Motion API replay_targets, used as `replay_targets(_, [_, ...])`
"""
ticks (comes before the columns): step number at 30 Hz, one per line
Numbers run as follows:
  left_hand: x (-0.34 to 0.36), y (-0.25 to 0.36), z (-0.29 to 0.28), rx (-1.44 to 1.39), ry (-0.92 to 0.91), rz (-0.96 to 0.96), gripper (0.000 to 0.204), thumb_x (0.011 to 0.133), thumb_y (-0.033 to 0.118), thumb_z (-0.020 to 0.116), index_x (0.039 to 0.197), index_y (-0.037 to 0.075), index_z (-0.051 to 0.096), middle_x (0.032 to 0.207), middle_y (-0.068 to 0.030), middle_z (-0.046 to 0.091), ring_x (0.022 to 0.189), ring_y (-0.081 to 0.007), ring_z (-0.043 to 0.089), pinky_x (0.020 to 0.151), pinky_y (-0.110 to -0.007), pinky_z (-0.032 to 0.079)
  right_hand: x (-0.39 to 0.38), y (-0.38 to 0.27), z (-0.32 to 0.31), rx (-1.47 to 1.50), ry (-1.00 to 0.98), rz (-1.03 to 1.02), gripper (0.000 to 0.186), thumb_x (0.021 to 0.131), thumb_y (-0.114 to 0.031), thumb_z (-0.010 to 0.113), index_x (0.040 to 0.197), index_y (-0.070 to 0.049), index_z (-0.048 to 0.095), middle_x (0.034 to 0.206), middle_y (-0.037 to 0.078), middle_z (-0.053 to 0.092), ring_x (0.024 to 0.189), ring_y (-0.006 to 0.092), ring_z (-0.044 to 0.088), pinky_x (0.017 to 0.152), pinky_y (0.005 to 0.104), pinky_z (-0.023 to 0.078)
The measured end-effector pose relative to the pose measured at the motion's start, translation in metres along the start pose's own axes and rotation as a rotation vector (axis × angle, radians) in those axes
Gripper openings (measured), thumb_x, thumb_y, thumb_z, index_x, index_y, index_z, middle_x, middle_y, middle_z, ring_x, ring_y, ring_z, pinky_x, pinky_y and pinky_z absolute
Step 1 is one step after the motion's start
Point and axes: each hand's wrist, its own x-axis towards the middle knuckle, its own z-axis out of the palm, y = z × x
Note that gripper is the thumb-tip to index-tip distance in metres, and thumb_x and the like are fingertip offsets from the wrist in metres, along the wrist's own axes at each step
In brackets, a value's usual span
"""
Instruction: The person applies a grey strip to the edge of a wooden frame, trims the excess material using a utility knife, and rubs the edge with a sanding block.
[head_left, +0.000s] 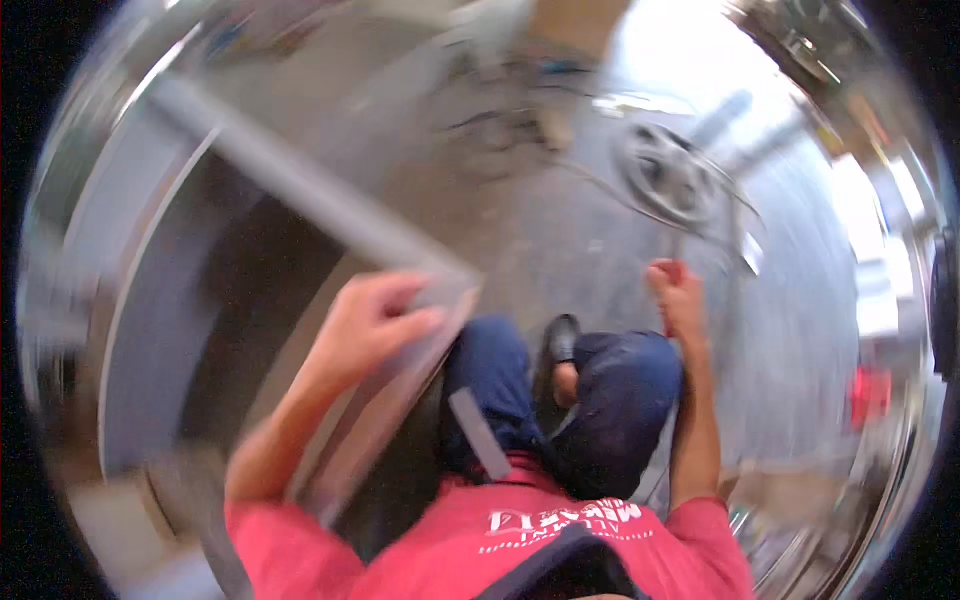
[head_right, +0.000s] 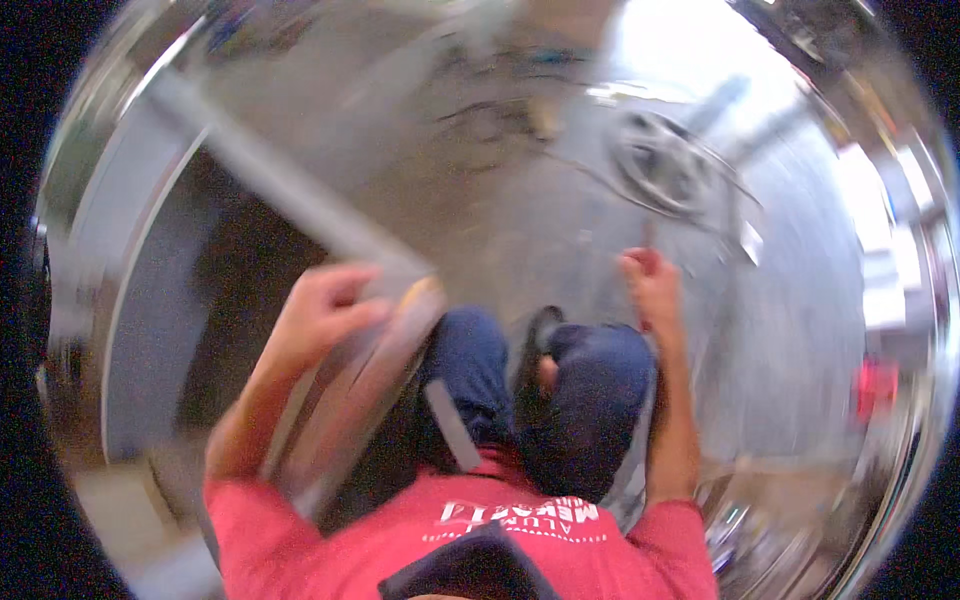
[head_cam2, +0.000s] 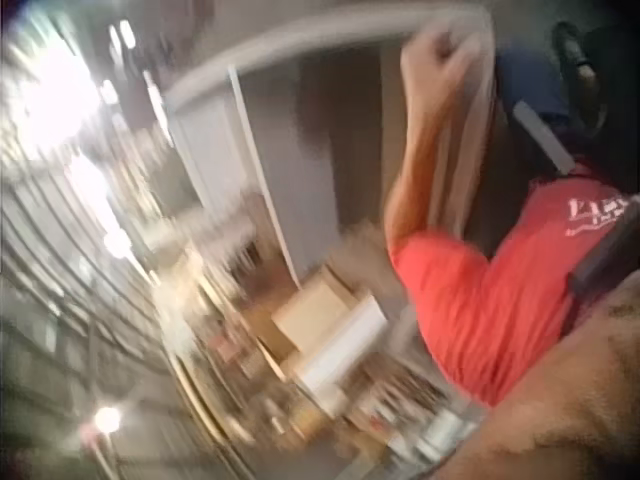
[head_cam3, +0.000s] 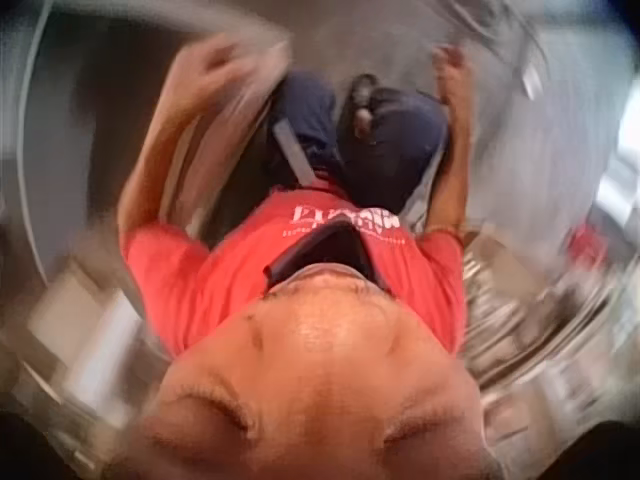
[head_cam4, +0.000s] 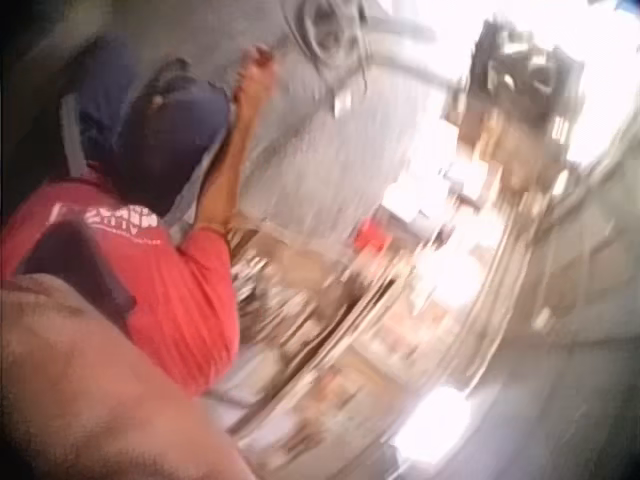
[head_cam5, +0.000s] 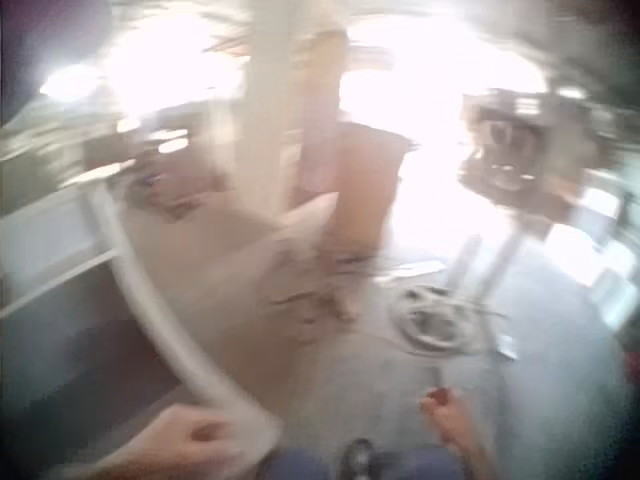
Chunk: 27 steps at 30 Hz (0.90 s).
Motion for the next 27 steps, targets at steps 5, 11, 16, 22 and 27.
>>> replay_targets(5, [-0.024,-0.018,-0.011,-0.109,0.075,-0.028,0.031,0.084,0.018,0.071,0.107,-0.003,0.068,0.09,-0.001,0.062,0.082,-0.0114,0.057,0.073,-0.028,0.048,-0.053,0.003,-0.051,0.066,0.296,0.0,0.02,0.096,-0.022,0.07,0.101,-0.003,0.071,0.081,0.006,0.072,0.066,0.0147,0.065,0.064,0.0356,0.054])
replay_targets(11, [-0.019,0.009,0.012,-0.177,-0.094,-0.208,0.056,0.098,0.018,0.071,0.143,-0.01,0.053,0.132,-0.0261,0.065,0.119,-0.0311,0.062,0.107,-0.044,0.045,-0.198,-0.033,-0.199,-0.446,0.859,0.055,0.021,0.096,-0.026,0.069,0.102,-0.005,0.069,0.083,0.018,0.072,0.074,0.0336,0.072,0.066,0.0459,0.053])
replay_targets(16, [-0.019,0.006,0.004,-0.07,-0.059,-0.189,0.049,0.098,0.016,0.071,0.138,-0.009,0.058,0.127,-0.025,0.068,0.112,-0.0313,0.064,0.1,-0.043,0.05,-0.313,-0.091,-0.317,-0.805,1.288,0.048,0.02,0.097,-0.026,0.071,0.108,-0.008,0.071,0.081,0.011,0.07,0.071,0.0227,0.067,0.069,0.0377,0.053])
replay_targets(22, [-0.01,0.003,0.004,-0.013,-0.082,-0.087,0.047,0.098,0.016,0.071,0.137,-0.009,0.059,0.124,-0.0238,0.069,0.109,-0.0301,0.065,0.097,-0.042,0.051,-0.395,-0.102,-0.489,-1.083,1.203,0.161,0.03,0.095,-0.033,0.073,0.101,-0.004,0.069,0.078,0.008,0.069,0.07,0.0205,0.064,0.068,0.0365,0.052])
replay_targets(27, [-0.013,0.0,0.004,0.032,-0.069,-0.047,0.045,0.098,0.015,0.071,0.135,-0.009,0.06,0.122,-0.0228,0.069,0.106,-0.0291,0.065,0.094,-0.042,0.052,-0.403,-0.105,-0.502,-0.873,0.853,0.685,0.053,0.095,-0.054,0.071,0.098,-0.002,0.069,0.085,0.011,0.071,0.082,0.0257,0.065,0.076,0.0383,0.051])
